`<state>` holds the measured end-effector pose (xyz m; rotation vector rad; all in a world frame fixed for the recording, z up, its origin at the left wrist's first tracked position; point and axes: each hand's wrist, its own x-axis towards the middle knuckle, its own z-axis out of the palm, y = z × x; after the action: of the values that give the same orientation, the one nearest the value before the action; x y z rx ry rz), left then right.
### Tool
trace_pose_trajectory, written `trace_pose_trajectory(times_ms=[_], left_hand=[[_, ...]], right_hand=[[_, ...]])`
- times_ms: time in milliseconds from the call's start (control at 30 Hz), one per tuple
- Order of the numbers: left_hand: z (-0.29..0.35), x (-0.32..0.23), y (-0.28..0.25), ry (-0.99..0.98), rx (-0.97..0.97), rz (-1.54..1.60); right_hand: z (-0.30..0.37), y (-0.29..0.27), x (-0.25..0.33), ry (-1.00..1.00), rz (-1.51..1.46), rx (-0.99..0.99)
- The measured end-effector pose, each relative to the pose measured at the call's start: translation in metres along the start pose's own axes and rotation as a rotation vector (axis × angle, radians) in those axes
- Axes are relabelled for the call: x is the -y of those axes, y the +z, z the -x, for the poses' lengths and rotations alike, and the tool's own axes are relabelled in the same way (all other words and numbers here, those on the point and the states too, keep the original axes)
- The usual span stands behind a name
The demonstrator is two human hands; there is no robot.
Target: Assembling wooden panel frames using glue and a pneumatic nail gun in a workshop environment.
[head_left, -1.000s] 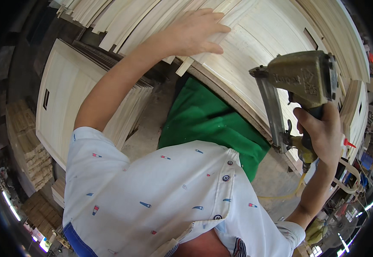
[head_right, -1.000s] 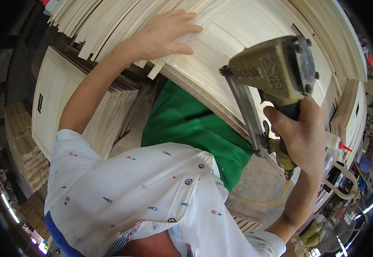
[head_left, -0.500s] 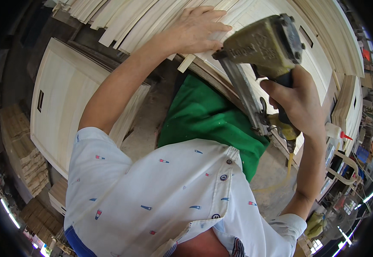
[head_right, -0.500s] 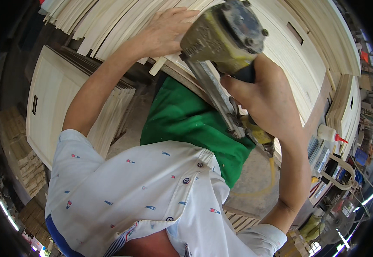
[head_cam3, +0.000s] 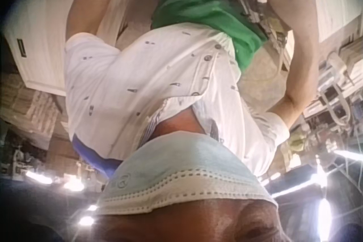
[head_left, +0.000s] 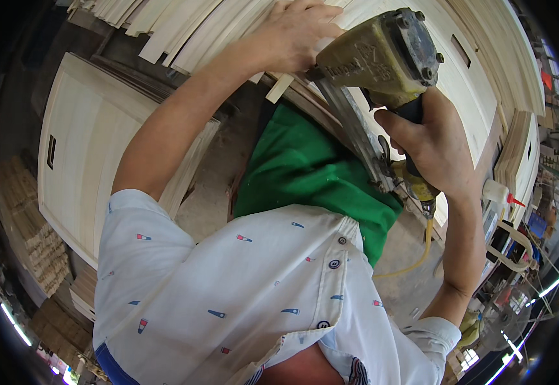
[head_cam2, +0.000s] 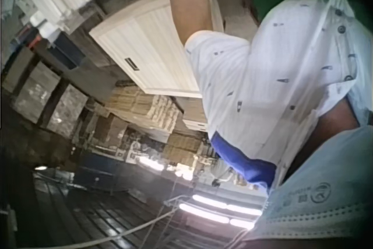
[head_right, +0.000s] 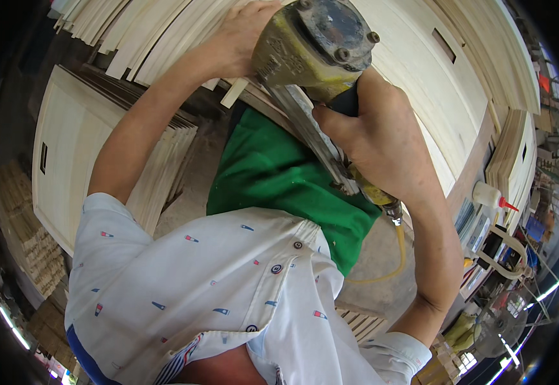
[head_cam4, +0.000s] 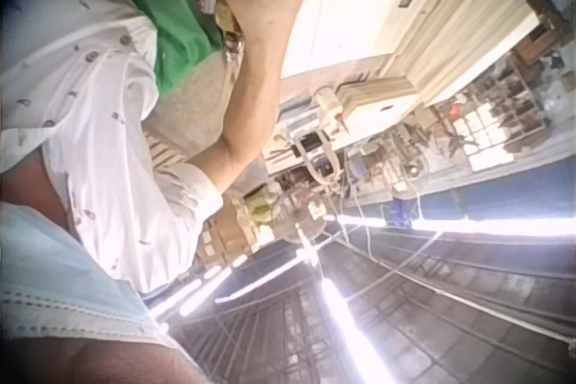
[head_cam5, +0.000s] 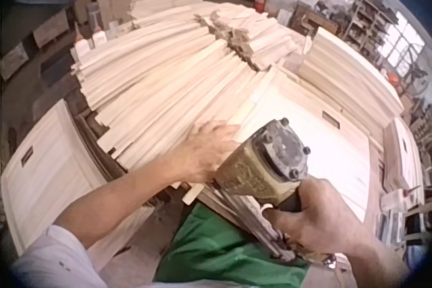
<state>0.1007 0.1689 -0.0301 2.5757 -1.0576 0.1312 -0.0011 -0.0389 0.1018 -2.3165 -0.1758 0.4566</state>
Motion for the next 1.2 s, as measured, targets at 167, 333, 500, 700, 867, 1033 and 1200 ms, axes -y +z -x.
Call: trace_pose_trajectory(times_ms=[167, 333, 500, 700, 867, 1033, 1200], left_hand=[[0.002, 0.010, 0.015, 0.105, -0.187, 0.038], [-0.005, 0.001, 0.016, -0.032, -0.104, 0.035], [0.021, 0.002, -0.011, -0.003, -0.131, 0.173], [0.061, -0.022, -0.036, -0.117, 0.035, 0.223], [0.057, -0.013, -0.035, -0.123, 0.050, 0.227], [0.050, -0.018, -0.037, -0.147, 0.035, 0.183], [0.055, -0.018, -0.034, -0.139, 0.025, 0.173]], right_hand=[[0.001, 0.001, -0.004, -0.084, 0.054, -0.064], [0.020, -0.030, -0.004, 0.142, -0.010, -0.071], [0.025, -0.067, -0.018, 0.354, 0.026, -0.207], [0.001, -0.115, -0.056, 0.222, -0.074, -0.345], [-0.052, -0.144, -0.063, 0.103, 0.011, -0.360], [-0.089, -0.161, -0.058, 0.045, 0.083, -0.381], [-0.124, -0.174, -0.064, -0.005, 0.003, -0.360]])
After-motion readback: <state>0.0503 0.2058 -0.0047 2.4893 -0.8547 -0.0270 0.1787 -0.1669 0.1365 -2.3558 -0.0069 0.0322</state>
